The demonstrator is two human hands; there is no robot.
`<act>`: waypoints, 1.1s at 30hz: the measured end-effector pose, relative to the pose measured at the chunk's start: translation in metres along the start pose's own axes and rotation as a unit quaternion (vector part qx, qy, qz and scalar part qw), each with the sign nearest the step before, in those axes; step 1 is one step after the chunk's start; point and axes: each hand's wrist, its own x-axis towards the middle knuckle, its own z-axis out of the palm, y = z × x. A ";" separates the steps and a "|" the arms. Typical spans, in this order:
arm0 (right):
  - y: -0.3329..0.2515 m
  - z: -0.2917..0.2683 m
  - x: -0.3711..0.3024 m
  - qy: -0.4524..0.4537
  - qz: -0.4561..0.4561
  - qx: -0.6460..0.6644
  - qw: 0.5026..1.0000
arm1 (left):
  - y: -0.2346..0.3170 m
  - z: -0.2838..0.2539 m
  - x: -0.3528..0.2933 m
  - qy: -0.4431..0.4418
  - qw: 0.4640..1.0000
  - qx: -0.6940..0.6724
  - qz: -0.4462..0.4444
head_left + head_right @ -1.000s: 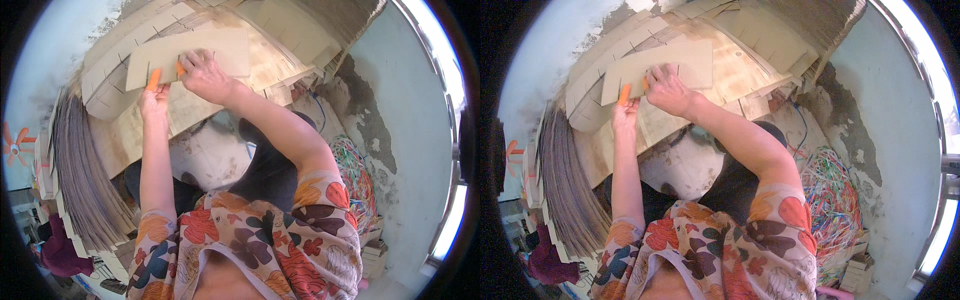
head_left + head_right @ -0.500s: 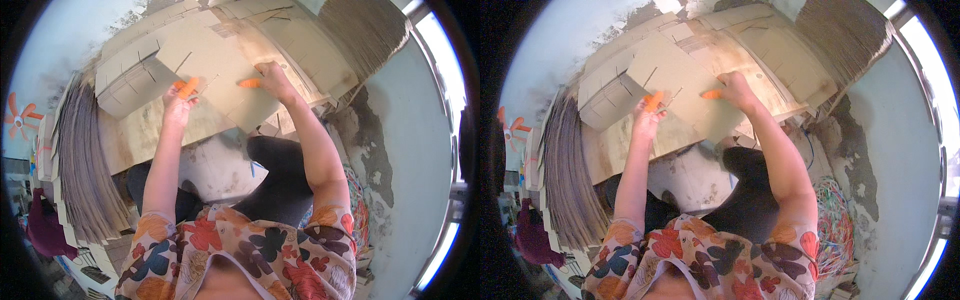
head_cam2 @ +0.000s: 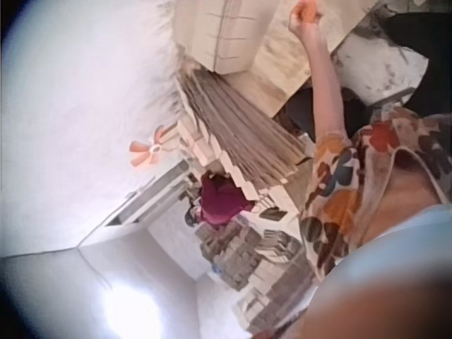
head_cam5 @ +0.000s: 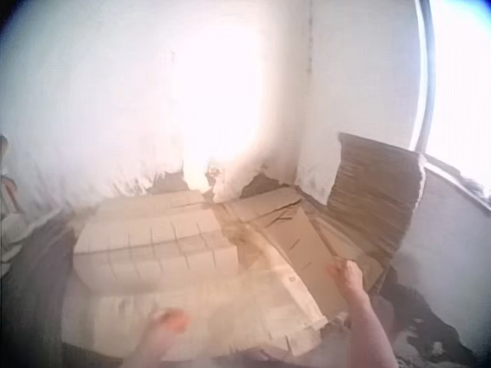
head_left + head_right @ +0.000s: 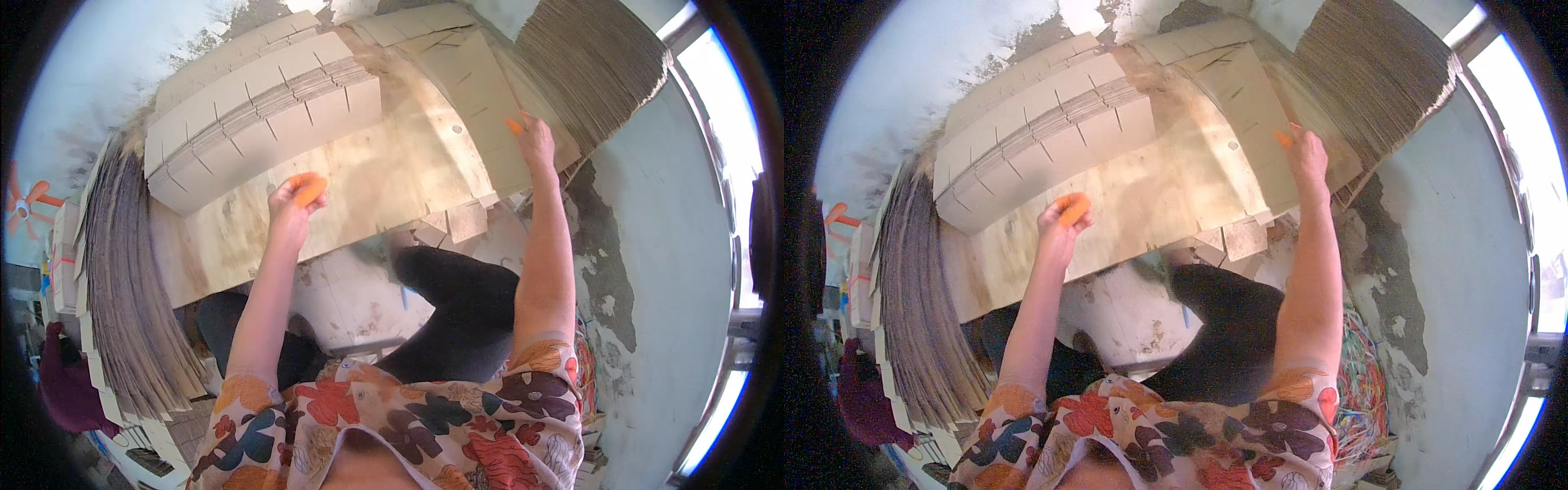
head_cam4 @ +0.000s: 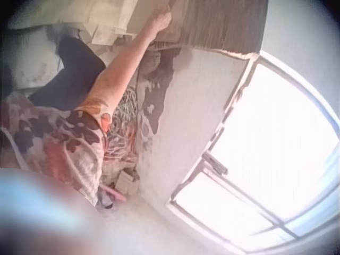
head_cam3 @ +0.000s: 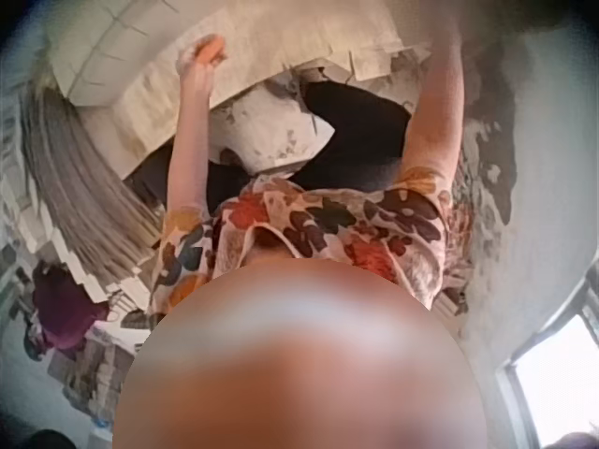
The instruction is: The person sits on the floor and repeatedly folds pre-cut cardboard sheets into multi-compartment dividers. They insert each finished divider into a stack and continue the process with new sheets.
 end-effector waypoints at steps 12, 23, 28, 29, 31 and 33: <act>0.053 0.018 0.048 -0.006 0.116 -0.015 0.993 | -0.013 -0.062 -0.009 0.036 0.997 0.073 -0.011; -0.016 -0.045 0.022 0.164 0.092 0.017 0.982 | 0.034 -0.050 0.039 0.053 0.959 0.251 0.116; -0.054 -0.038 -0.015 0.127 0.014 0.119 0.985 | 0.054 -0.036 0.094 0.077 0.801 0.467 0.367; -0.066 -0.036 -0.023 0.117 0.013 0.154 0.981 | 0.060 -0.027 0.102 0.093 0.745 0.528 0.396; -0.092 -0.032 -0.040 0.109 -0.001 0.225 0.968 | 0.064 -0.016 0.124 0.058 0.684 0.588 0.427; -0.122 -0.028 -0.057 0.114 -0.031 0.293 0.949 | 0.062 -0.006 0.141 0.038 0.639 0.633 0.437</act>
